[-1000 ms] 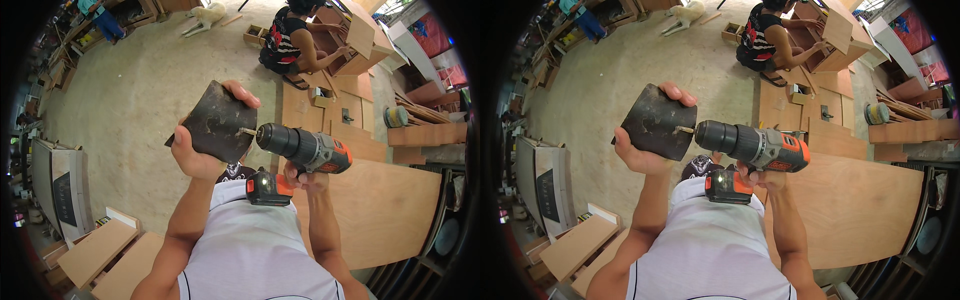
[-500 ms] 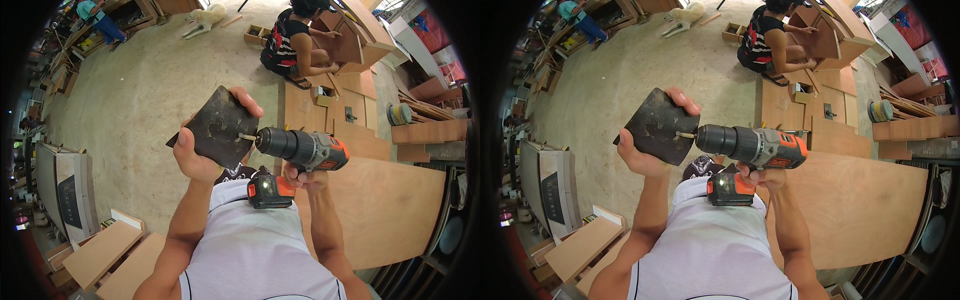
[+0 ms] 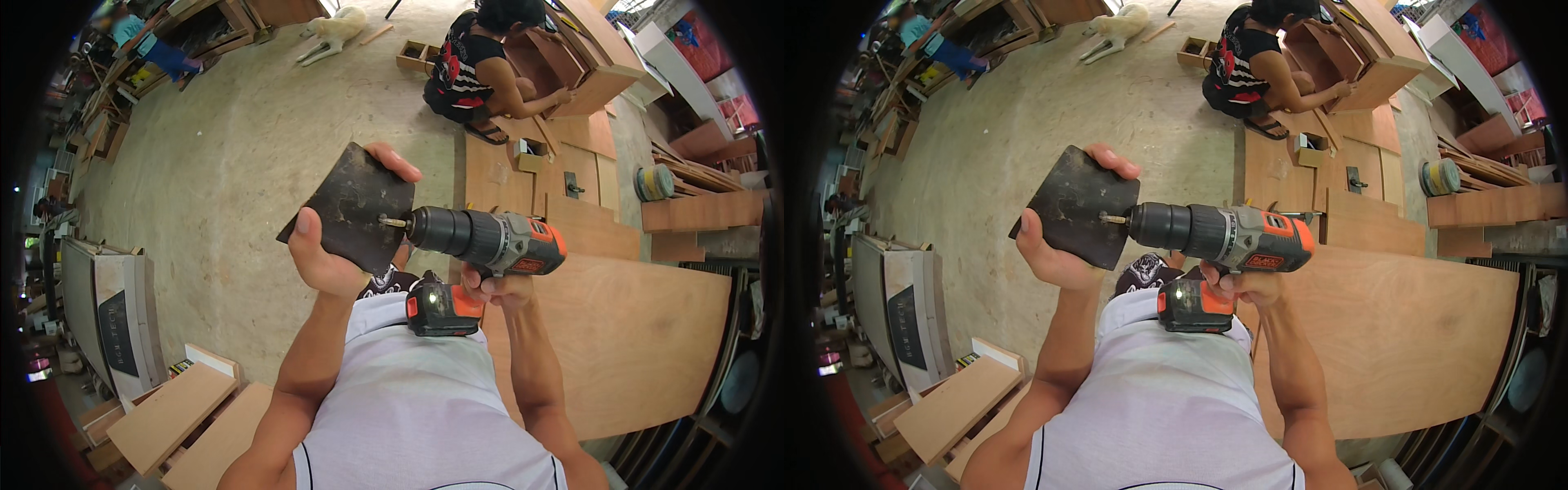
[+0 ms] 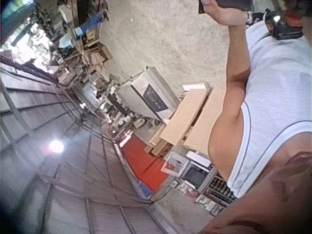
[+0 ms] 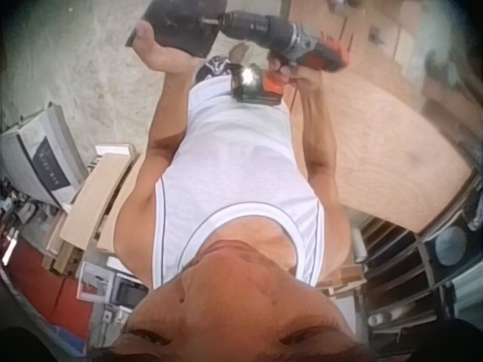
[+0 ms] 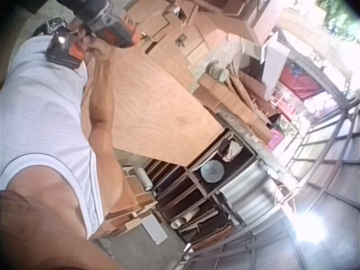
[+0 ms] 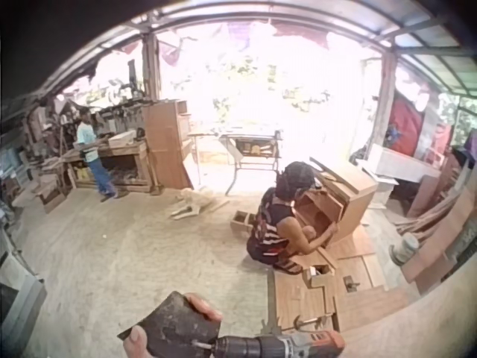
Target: The person drills a hole into a small dark metal plate using a cordless drill, then uses a lighter to heat the drilled area. The person inspects the plate after heating.
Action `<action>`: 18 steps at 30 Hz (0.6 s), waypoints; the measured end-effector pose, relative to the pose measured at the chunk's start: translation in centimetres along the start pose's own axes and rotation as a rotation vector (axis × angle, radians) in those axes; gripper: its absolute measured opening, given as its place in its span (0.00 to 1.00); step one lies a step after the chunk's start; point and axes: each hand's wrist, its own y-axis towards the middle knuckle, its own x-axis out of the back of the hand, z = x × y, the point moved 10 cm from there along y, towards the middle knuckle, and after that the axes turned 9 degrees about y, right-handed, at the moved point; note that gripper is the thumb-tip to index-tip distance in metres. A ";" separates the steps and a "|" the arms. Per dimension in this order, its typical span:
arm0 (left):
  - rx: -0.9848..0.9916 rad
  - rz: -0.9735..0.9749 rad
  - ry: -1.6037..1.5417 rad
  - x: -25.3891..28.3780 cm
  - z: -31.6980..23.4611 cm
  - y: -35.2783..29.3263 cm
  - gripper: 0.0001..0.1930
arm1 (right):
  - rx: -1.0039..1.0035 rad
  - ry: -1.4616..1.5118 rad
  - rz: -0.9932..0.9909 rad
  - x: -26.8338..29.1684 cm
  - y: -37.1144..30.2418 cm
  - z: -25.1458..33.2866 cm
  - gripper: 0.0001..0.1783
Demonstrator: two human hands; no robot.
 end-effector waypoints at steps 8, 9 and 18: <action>-0.021 0.036 -0.099 0.1 0.0 0.3 0.46 | 0.002 -0.002 -0.005 0.4 0.3 0.0 0.27; -0.026 0.038 -0.111 0.3 0.0 0.4 0.46 | 0.001 0.003 0.004 0.3 0.3 0.0 0.27; -0.019 0.068 -0.227 0.7 0.3 0.4 0.44 | -0.001 -0.028 0.018 0.1 0.6 0.1 0.23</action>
